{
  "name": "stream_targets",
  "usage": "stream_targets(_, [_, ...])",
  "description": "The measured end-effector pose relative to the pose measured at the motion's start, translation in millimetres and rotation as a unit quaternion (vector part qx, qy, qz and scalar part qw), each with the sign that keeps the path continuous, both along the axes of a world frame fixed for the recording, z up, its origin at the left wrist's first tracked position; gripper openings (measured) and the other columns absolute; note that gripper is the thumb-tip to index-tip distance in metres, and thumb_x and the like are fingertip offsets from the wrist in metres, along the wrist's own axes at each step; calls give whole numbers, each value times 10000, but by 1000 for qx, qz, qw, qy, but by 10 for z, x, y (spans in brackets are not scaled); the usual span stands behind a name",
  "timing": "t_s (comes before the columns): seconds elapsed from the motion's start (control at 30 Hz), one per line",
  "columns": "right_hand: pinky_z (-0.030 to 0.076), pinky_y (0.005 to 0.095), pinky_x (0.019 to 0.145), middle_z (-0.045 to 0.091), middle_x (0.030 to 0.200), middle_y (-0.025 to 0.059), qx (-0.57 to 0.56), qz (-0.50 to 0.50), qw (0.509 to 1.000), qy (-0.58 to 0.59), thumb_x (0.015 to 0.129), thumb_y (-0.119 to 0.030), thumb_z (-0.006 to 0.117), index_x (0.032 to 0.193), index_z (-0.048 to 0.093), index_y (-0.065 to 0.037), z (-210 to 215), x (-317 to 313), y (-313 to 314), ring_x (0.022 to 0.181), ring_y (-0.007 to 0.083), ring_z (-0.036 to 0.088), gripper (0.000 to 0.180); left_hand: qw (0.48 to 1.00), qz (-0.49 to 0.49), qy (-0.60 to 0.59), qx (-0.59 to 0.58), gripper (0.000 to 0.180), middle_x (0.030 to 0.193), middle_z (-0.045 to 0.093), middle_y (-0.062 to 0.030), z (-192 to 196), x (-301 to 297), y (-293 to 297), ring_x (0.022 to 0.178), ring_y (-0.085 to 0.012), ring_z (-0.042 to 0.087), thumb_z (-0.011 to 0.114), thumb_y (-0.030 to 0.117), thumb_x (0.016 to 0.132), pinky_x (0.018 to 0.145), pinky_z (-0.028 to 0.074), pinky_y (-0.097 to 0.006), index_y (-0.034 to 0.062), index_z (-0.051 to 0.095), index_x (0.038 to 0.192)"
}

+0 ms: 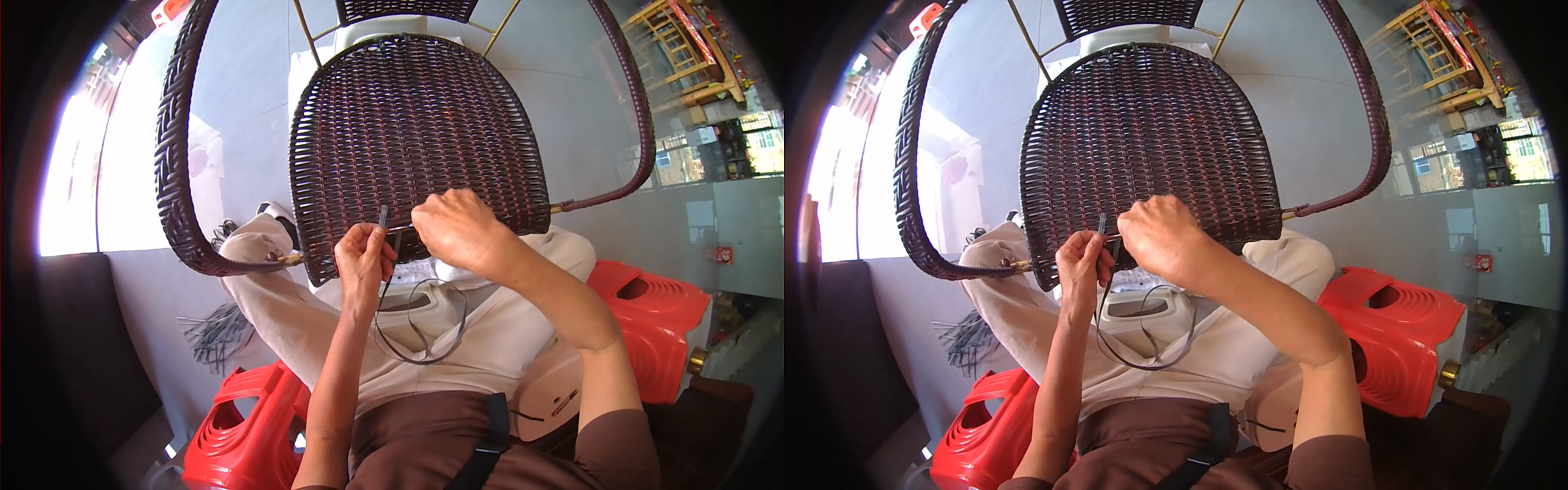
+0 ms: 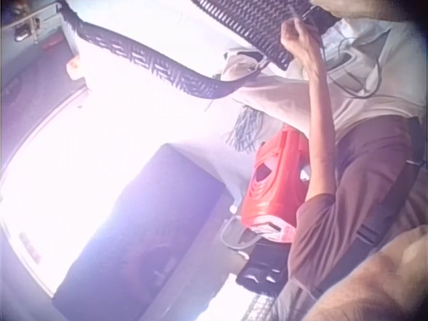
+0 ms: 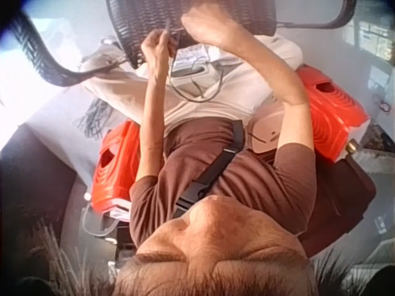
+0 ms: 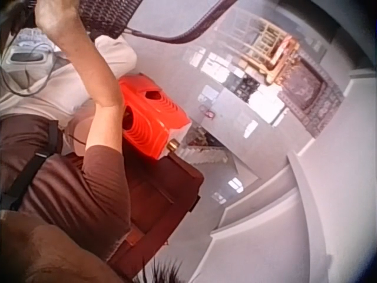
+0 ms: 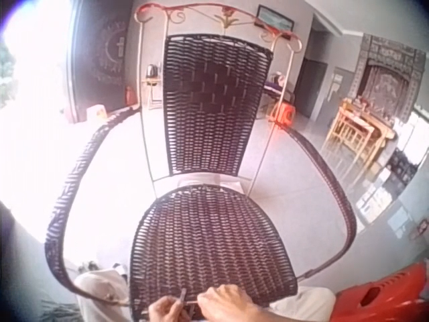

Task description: The person weaves plastic strips onto the seat and frame of a brown wicker chair by hand and using a tool.

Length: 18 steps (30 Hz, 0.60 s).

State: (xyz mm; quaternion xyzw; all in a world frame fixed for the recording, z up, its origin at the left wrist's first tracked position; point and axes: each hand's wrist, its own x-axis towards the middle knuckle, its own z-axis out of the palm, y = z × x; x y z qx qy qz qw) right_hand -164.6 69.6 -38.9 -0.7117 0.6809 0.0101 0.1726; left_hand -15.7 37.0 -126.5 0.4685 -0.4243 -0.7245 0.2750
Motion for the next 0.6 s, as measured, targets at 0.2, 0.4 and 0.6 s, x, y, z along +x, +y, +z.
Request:
stream_targets(0.2, [522, 329, 562, 635, 660, 114, -22, -87, 994, 63, 778, -108, 556, 773, 608, -38, -201, 242, 357, 645, 233, 655, 87, 1000, 3, 0, -6, 196, 551, 523, -40, 3, -39, 22, 375, -70, 421, 515, 174, 917, 330, 308, -197, -7, 552, 851])
stream_targets(0.4, [521, 356, 553, 641, 670, 143, -48, -95, 994, 32, 766, -97, 552, 668, 634, -53, -11, -6, 232, 621, 276, 651, 135, 1000, 0, -5, -23, 188, 553, 533, -46, 6, -20, 3, 370, -72, 424, 520, 165, 912, 327, 306, -198, -10, 556, 853])
stream_targets(0.6, [530, 385, 595, 642, 694, 160, -66, -43, 997, -8, 733, -89, 563, 671, 634, -24, -90, -169, 167, 635, 301, 649, 114, 998, 4, -31, -58, 182, 535, 540, -46, -39, -57, 22, 348, -71, 421, 534, 143, 902, 311, 296, -201, -34, 572, 922])
